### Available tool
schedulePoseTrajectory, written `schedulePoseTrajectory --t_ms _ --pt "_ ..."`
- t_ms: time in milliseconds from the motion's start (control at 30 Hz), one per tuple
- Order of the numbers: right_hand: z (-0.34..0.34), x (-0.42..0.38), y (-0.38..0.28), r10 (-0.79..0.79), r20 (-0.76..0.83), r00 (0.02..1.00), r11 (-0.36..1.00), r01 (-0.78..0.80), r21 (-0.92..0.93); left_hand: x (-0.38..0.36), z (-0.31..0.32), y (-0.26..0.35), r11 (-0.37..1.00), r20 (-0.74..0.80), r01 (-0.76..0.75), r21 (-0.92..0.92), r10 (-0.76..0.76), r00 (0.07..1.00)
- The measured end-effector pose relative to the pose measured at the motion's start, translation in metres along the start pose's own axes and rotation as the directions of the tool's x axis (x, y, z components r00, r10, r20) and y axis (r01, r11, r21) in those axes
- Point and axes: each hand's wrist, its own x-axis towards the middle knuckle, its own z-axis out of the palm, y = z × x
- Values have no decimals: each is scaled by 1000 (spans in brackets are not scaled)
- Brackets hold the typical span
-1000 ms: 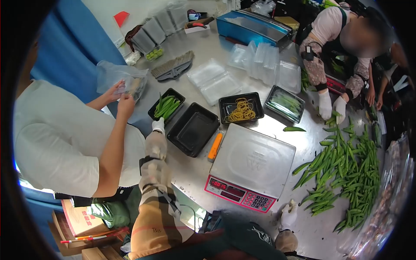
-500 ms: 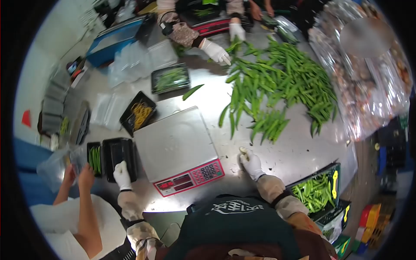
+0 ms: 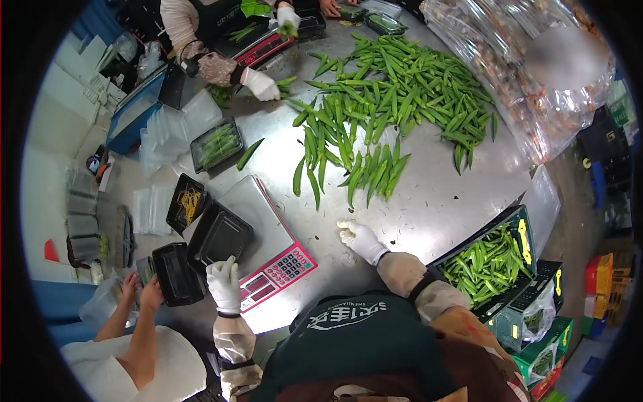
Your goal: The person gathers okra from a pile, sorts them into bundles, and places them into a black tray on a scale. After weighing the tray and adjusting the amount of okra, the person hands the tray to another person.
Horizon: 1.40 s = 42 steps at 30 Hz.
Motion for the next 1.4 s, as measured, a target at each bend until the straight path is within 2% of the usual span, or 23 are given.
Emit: schedulePoseTrajectory --t_ms 33,100,167,200,233,367,467,533,600,667,700,733,767,800,900,967,1067,1133,1200,1233,1300,1367,1400 --pt "-8 1 1 -35 -49 998 999 36 29 4 -9 11 993 -24 -103 58 104 994" --pt "-43 1 -4 -86 -144 986 992 98 74 24 -27 55 994 -123 -99 -45 93 988" --pt "-82 14 8 243 -301 922 957 -176 232 43 -30 87 986 -123 -97 -137 80 989" --pt "-107 19 -37 406 -366 837 883 -255 395 53 -26 109 953 -33 44 -300 -56 998" --pt "-125 26 -29 364 -431 826 882 -158 444 64 -13 124 929 -4 32 -370 -36 999" --pt "-173 78 -9 273 -589 760 962 -208 177 118 70 195 787 124 153 -597 -98 987" --pt "-187 109 -67 268 -598 755 781 -534 -324 143 177 219 802 112 56 -595 14 994" --pt "-189 122 -71 333 -545 769 758 -563 -331 150 225 239 834 259 148 -531 -7 966" --pt "-194 127 -60 366 -500 785 791 -545 -277 149 256 240 947 277 -19 -320 112 954" --pt "-207 127 -23 361 -462 810 866 -475 -156 156 260 231 940 326 7 -342 111 939" --pt "-219 124 -3 419 -367 830 892 -452 -5 156 258 226 757 456 303 -579 -7 890" --pt "-231 120 18 472 -267 840 882 -447 150 155 256 221 446 603 566 -693 -71 795" --pt "-247 103 -7 520 -136 843 802 -427 418 168 215 238 100 774 779 -619 -89 627" --pt "-255 87 -20 530 2 848 643 -403 651 169 208 229 -133 828 827 -546 62 557" --pt "-262 65 1 438 80 896 502 -317 804 173 189 233 -365 821 825 -432 218 527" --pt "-262 57 -3 470 46 882 558 -337 758 171 191 233 -424 793 811 -404 280 541" --pt "-258 58 -10 482 -42 875 702 -357 616 174 188 243 -384 831 835 -394 239 502" --pt "-245 63 -24 455 -131 881 830 -366 421 180 200 252 -301 827 810 -504 103 553" --pt "-221 70 -11 222 -300 928 974 -227 17 187 228 254 -152 764 755 -638 -3 645" --pt "-214 72 -23 169 -272 947 967 -213 -139 196 223 281 63 660 680 -731 -187 727" --pt "-208 74 -30 144 -252 957 924 -221 -312 203 256 290 413 554 577 -705 -189 811" --pt "-205 76 -19 183 -287 940 894 -281 -350 204 286 303 759 359 316 -570 -116 926" --pt "-211 75 -13 264 -254 930 949 -297 -102 205 287 311 885 273 166 -435 -46 961"
